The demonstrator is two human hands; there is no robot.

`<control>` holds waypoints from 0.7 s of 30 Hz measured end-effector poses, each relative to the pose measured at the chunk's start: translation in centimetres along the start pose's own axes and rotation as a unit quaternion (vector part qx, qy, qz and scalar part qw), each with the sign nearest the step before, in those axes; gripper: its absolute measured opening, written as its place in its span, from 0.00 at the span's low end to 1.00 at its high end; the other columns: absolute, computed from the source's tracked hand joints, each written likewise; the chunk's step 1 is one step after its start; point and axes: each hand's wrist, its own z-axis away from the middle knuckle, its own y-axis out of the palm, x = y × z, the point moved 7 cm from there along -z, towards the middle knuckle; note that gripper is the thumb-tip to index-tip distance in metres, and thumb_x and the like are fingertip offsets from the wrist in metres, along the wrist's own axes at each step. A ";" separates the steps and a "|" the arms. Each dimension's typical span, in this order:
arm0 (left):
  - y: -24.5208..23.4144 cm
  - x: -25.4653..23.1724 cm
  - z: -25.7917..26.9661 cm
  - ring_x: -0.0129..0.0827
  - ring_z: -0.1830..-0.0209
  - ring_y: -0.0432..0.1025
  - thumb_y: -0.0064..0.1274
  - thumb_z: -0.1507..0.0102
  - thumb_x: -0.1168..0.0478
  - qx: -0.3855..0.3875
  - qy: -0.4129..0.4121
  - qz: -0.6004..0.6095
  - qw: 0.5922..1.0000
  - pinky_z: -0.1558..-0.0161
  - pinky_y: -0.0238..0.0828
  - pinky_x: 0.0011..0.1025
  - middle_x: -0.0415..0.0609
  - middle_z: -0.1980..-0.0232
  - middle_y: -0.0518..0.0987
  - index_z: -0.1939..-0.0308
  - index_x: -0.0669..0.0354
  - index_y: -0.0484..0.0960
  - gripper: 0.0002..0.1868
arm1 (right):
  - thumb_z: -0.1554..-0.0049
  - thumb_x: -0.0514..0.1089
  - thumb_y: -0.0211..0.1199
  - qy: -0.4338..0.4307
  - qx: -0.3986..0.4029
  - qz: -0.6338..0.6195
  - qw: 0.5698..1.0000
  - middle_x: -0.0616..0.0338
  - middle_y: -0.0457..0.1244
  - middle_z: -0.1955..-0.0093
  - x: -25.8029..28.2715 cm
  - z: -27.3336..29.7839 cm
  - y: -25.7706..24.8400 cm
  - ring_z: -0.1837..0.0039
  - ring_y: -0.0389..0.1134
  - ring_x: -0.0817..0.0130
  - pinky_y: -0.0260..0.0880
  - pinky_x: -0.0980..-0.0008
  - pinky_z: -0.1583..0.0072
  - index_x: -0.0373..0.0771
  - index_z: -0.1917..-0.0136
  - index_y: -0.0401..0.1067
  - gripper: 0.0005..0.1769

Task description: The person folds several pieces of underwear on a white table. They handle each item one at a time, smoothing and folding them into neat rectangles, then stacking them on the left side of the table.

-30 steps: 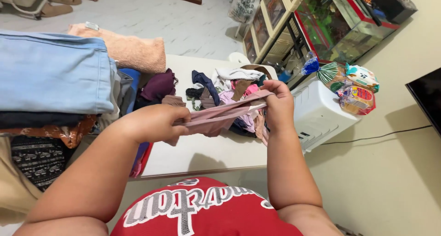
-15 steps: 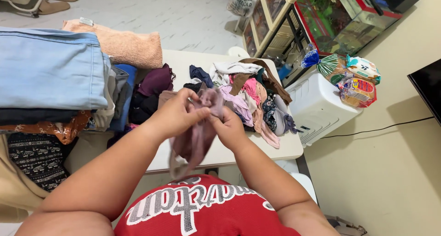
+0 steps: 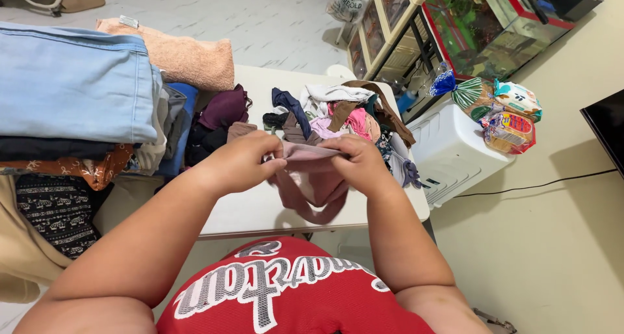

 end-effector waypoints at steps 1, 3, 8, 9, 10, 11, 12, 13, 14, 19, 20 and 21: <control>0.2 -0.1 -0.3 0.47 0.52 0.79 0.54 0.36 0.47 -0.002 0.000 0.000 1.000 0.49 0.76 0.40 0.48 0.58 0.81 0.59 0.45 0.82 0.10 | 0.54 0.29 0.60 -0.002 0.001 0.000 1.000 0.48 0.70 0.59 -0.4 0.1 0.2 0.52 0.73 0.50 0.72 0.56 0.45 0.43 0.50 0.84 0.21; 1.0 -0.7 -0.8 0.52 0.55 0.78 0.51 0.34 0.51 0.005 0.031 0.068 0.997 0.53 0.75 0.45 0.55 0.61 0.81 0.57 0.53 0.78 0.11 | 0.55 0.29 0.61 0.008 0.008 -0.009 1.000 0.51 0.69 0.60 -1.3 0.4 0.6 0.54 0.72 0.56 0.72 0.58 0.45 0.42 0.51 0.83 0.21; -0.2 0.7 -0.6 0.41 0.57 0.79 0.44 0.39 0.66 -0.138 0.079 0.228 0.961 0.49 0.74 0.42 0.49 0.65 0.84 0.56 0.52 0.79 0.11 | 0.52 0.37 0.62 0.138 -0.063 0.084 0.985 0.60 0.69 0.57 -5.3 -1.0 -0.3 0.51 0.72 0.60 0.72 0.60 0.44 0.55 0.46 0.82 0.22; -0.9 1.5 -0.4 0.36 0.56 0.78 0.42 0.41 0.70 -0.192 0.101 0.258 0.942 0.46 0.73 0.39 0.47 0.63 0.84 0.56 0.53 0.83 0.16 | 0.51 0.39 0.61 0.174 -0.082 0.105 0.976 0.64 0.68 0.58 -6.7 -0.9 -0.9 0.53 0.71 0.66 0.72 0.63 0.45 0.58 0.45 0.82 0.22; -2.0 1.3 0.2 0.36 0.56 0.78 0.42 0.41 0.70 -0.190 0.100 0.259 0.942 0.46 0.73 0.39 0.47 0.63 0.84 0.56 0.53 0.83 0.16 | 0.51 0.39 0.61 0.176 -0.082 0.105 0.975 0.64 0.68 0.58 -8.4 -0.5 -1.2 0.53 0.71 0.66 0.72 0.63 0.45 0.58 0.45 0.82 0.22; -3.7 0.8 1.0 0.42 0.53 0.78 0.41 0.42 0.72 -0.229 0.122 0.222 0.940 0.45 0.73 0.40 0.49 0.60 0.85 0.57 0.53 0.86 0.19 | 0.52 0.39 0.61 0.198 -0.076 0.147 0.966 0.64 0.67 0.57 -10.3 -0.2 -1.6 0.51 0.71 0.62 0.72 0.60 0.44 0.59 0.45 0.81 0.23; -5.4 0.3 1.9 0.47 0.50 0.79 0.40 0.43 0.74 -0.267 0.143 0.184 0.935 0.43 0.72 0.42 0.52 0.57 0.86 0.58 0.53 0.89 0.22 | 0.52 0.39 0.61 0.219 -0.071 0.189 0.955 0.64 0.66 0.56 -12.2 0.2 -2.2 0.49 0.71 0.59 0.71 0.58 0.43 0.61 0.44 0.80 0.25; -5.9 0.7 2.4 0.47 0.50 0.79 0.40 0.43 0.74 -0.270 0.142 0.184 0.934 0.43 0.72 0.42 0.52 0.57 0.86 0.58 0.53 0.89 0.22 | 0.52 0.39 0.61 0.217 -0.070 0.190 0.955 0.64 0.66 0.56 -12.7 0.6 -2.6 0.49 0.71 0.59 0.71 0.58 0.43 0.61 0.44 0.80 0.25; -6.7 1.0 3.0 0.48 0.49 0.78 0.41 0.42 0.74 -0.295 0.138 0.135 0.936 0.43 0.72 0.42 0.52 0.57 0.85 0.57 0.53 0.90 0.22 | 0.52 0.40 0.60 0.247 -0.044 0.200 0.947 0.62 0.67 0.55 -13.6 1.2 -2.8 0.46 0.70 0.56 0.70 0.56 0.41 0.59 0.43 0.79 0.24; -7.3 3.9 3.4 0.47 0.47 0.77 0.53 0.38 0.67 -0.344 0.011 -0.081 0.936 0.42 0.72 0.43 0.49 0.56 0.85 0.56 0.49 0.90 0.12 | 0.54 0.40 0.61 0.317 -0.032 0.175 0.932 0.64 0.69 0.56 -14.4 2.0 -6.6 0.46 0.71 0.62 0.70 0.61 0.42 0.63 0.43 0.80 0.27; -6.7 5.1 2.9 0.49 0.49 0.76 0.50 0.37 0.60 -0.309 -0.099 -0.112 0.939 0.48 0.71 0.47 0.50 0.53 0.83 0.54 0.46 0.88 0.12 | 0.53 0.38 0.57 0.365 -0.022 0.153 0.918 0.66 0.67 0.54 -14.4 2.0 -7.5 0.48 0.69 0.65 0.65 0.66 0.45 0.60 0.42 0.79 0.28; -6.1 6.4 2.7 0.50 0.50 0.75 0.47 0.36 0.54 -0.269 -0.208 -0.141 0.930 0.54 0.69 0.50 0.50 0.51 0.82 0.52 0.44 0.86 0.14 | 0.52 0.36 0.52 0.411 -0.011 0.131 0.902 0.69 0.64 0.51 -14.4 1.9 -8.4 0.50 0.66 0.69 0.61 0.71 0.48 0.56 0.40 0.77 0.29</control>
